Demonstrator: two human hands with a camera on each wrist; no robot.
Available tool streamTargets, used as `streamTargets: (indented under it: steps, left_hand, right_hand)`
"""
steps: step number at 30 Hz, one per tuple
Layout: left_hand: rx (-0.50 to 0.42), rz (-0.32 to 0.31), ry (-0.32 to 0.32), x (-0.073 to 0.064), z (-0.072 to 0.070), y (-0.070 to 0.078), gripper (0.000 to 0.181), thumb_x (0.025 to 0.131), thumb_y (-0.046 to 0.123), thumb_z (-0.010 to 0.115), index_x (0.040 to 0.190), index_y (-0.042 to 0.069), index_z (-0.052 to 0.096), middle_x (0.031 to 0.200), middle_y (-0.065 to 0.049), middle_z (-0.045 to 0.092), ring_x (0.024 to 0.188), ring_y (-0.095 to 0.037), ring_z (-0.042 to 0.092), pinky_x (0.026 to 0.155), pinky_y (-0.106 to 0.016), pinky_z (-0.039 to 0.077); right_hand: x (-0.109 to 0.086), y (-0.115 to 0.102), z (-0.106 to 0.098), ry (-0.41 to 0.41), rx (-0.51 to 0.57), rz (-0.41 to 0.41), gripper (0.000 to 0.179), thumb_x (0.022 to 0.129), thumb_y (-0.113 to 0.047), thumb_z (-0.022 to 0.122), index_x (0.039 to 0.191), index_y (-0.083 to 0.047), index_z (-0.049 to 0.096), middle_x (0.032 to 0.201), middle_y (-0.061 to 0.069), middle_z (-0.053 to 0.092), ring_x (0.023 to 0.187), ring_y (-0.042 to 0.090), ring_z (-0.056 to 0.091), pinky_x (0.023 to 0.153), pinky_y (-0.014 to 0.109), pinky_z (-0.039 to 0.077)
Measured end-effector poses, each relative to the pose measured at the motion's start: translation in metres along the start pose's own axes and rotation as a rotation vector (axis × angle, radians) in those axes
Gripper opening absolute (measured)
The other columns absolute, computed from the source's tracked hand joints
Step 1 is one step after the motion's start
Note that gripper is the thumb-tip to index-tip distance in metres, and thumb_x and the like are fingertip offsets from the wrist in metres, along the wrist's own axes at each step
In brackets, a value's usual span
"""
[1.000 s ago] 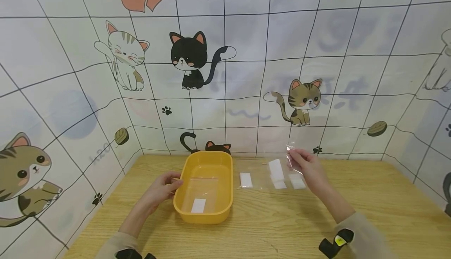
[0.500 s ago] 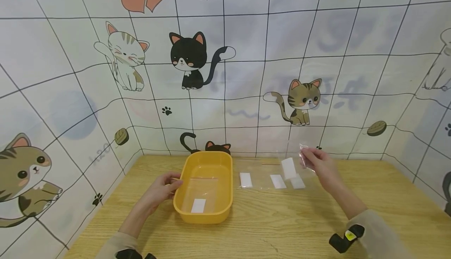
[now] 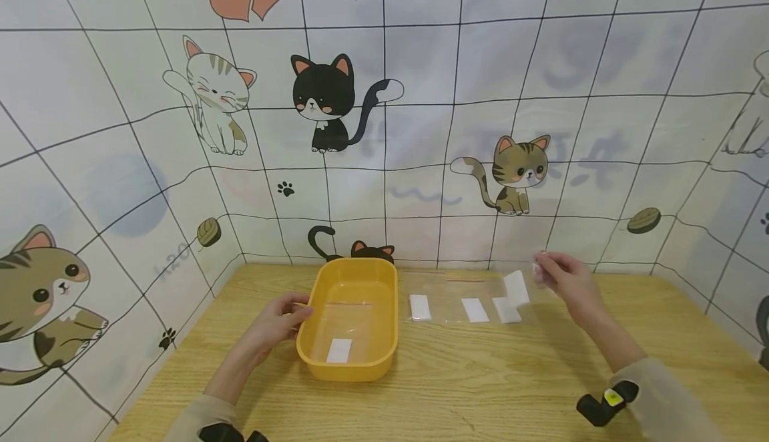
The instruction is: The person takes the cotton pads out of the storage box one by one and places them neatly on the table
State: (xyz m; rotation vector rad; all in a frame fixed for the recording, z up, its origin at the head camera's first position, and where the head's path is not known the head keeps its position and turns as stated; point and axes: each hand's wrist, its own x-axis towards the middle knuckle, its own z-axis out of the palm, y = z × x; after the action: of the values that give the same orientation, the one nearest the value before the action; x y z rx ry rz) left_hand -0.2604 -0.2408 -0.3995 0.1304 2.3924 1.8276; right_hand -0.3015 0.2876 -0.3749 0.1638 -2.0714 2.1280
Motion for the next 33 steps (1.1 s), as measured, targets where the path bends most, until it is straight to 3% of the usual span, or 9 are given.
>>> streamTargets:
  steps: [8,19,25,33]
  left_hand:
    - [0.001,-0.025,0.021,0.002,0.0,-0.001,0.038,0.103,0.009,0.057,0.134,-0.011,0.051,0.11,-0.022,0.059,0.086,-0.023,0.063,0.07,-0.031,0.055]
    - [0.005,-0.033,0.034,0.004,-0.001,-0.003,0.035,0.103,0.009,0.057,0.133,-0.009,0.053,0.109,-0.021,0.059,0.085,-0.022,0.062,0.071,-0.032,0.055]
    - [0.002,-0.028,0.031,0.003,0.0,-0.002,0.036,0.103,0.009,0.058,0.132,-0.01,0.053,0.109,-0.021,0.059,0.085,-0.022,0.062,0.071,-0.032,0.055]
    - [-0.001,-0.014,0.017,0.001,0.0,-0.001,0.038,0.103,0.011,0.058,0.133,-0.011,0.051,0.109,-0.02,0.059,0.085,-0.021,0.062,0.07,-0.031,0.055]
  right_hand:
    - [0.004,0.001,-0.022,-0.004,0.033,0.034,0.007,0.102,-0.019,0.061,0.102,-0.018,0.069,0.089,-0.006,0.069,0.078,0.004,0.066,0.071,0.02,0.056]
    - [0.006,0.005,-0.042,-0.04,0.097,0.081,0.017,0.102,-0.016,0.06,0.096,-0.023,0.074,0.089,-0.007,0.069,0.079,0.004,0.067,0.07,0.02,0.056]
    - [0.007,0.01,-0.052,-0.054,0.058,0.115,0.015,0.103,-0.017,0.059,0.097,-0.024,0.071,0.09,-0.009,0.069,0.081,0.003,0.067,0.071,0.02,0.056]
    - [0.008,0.018,-0.064,-0.057,-0.009,0.172,0.008,0.104,-0.019,0.059,0.105,-0.013,0.064,0.091,-0.008,0.071,0.08,0.003,0.068,0.071,0.021,0.056]
